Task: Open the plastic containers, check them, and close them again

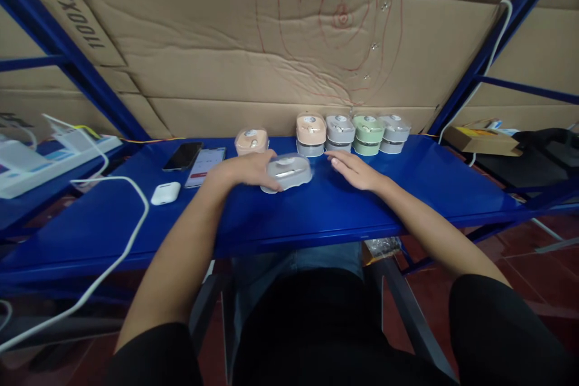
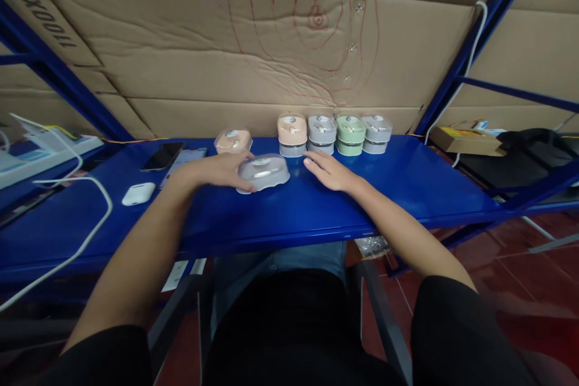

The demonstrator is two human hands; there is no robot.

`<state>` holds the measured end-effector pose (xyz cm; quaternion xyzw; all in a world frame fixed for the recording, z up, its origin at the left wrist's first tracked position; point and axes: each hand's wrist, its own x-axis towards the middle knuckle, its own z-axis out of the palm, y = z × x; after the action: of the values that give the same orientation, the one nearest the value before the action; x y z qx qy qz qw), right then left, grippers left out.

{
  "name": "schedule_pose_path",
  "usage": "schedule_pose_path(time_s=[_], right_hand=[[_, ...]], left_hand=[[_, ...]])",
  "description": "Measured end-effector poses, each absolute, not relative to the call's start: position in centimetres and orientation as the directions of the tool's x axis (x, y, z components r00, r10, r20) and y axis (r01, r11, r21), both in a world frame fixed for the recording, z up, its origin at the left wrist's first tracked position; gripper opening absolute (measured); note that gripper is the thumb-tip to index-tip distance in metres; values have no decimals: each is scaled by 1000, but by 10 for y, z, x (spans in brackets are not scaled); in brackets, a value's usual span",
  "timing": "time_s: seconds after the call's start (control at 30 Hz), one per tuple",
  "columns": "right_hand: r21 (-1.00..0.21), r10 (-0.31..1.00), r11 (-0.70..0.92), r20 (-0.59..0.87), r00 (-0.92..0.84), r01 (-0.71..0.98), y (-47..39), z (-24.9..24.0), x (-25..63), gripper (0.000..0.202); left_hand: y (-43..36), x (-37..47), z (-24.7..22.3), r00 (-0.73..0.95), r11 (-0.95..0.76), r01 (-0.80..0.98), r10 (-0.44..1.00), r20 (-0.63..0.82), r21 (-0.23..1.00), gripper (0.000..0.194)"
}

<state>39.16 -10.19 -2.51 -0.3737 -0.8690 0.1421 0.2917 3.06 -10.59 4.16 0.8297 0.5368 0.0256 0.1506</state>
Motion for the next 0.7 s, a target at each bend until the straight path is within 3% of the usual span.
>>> schedule_pose_path(time_s=[0.17,0.27,0.4,0.57,0.7], right_hand=[[-486,737,675,411,-537,555,-96,-25,394,95],[-479,725,687,410,-553,546,-96,-24,393,90],[-477,718,695,411,-562,539,-97,-23,392,86],[-456,694,718,421,-584,525,-97,-22,391,83],[-444,687,725,416,-595,527,-97,-22,391,81]], left_hand=[[-109,38,42,69,-66,997,991,-114,30,91],[-114,61,33,-37,37,998,999,-5,58,100],[-114,81,20,3,-25,985,992,126,171,104],[-97,80,9,135,-165,970,976,168,179,70],[-89,78,10,128,-162,967,976,178,196,58]])
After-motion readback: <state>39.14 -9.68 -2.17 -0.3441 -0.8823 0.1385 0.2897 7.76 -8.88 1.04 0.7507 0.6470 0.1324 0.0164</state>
